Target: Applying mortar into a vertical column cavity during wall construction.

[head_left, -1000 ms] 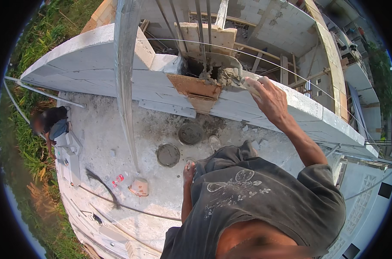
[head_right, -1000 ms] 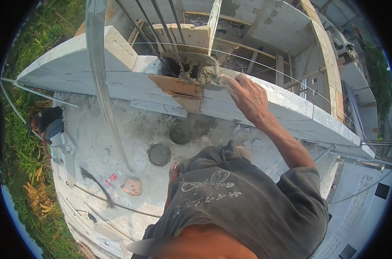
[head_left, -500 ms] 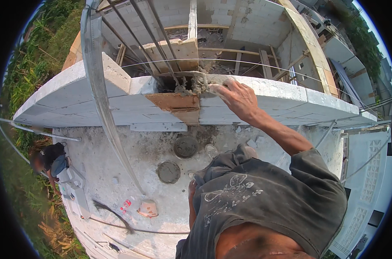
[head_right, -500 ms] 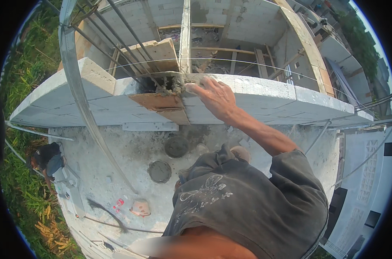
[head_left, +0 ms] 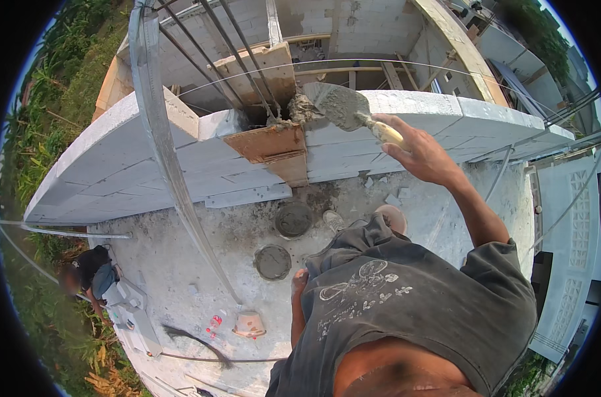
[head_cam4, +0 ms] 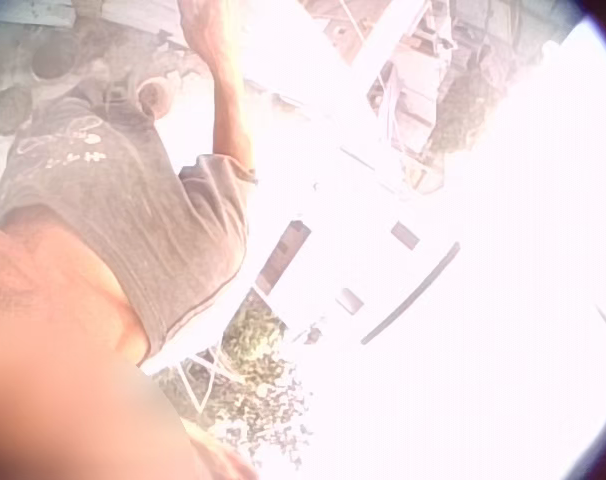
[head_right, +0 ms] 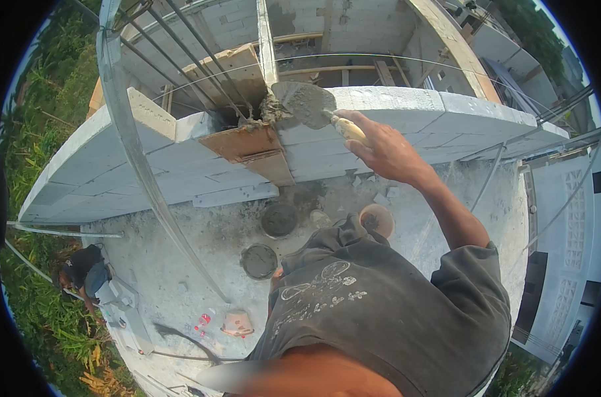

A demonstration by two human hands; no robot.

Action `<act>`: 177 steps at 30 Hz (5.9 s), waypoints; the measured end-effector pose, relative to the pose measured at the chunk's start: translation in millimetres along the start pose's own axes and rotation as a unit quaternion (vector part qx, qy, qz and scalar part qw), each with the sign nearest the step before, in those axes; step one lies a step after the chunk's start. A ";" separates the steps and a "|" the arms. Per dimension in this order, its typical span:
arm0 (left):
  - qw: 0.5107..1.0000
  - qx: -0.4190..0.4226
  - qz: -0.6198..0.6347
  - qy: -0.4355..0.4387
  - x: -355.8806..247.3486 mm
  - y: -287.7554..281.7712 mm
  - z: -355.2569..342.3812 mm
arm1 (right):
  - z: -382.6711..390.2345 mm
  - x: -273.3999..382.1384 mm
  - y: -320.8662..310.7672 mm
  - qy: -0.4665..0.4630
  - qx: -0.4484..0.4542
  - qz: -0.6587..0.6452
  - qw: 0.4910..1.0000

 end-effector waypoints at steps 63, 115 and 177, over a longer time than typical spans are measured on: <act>0.922 -0.042 0.138 -0.358 87.7 136.1 124.0 | -61.5 -187.5 839.2 -0.194 0.289 0.385 0.855; 0.882 -0.098 0.167 -0.429 137.9 125.5 102.6 | -18.1 -299.0 825.7 0.011 0.460 0.072 0.885; 0.925 -0.212 0.199 -0.244 -102.6 4.5 56.2 | -148.1 25.7 -19.3 -0.065 0.362 -0.070 0.927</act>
Point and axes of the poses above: each hand's wrist, its own z-axis away from the middle knuckle, its own y-axis out of the palm, x = y × z, the point moved 3 cm from there along -z, towards the middle knuckle, and after that the axes turned 8 degrees about y, right-handed, at the moved point
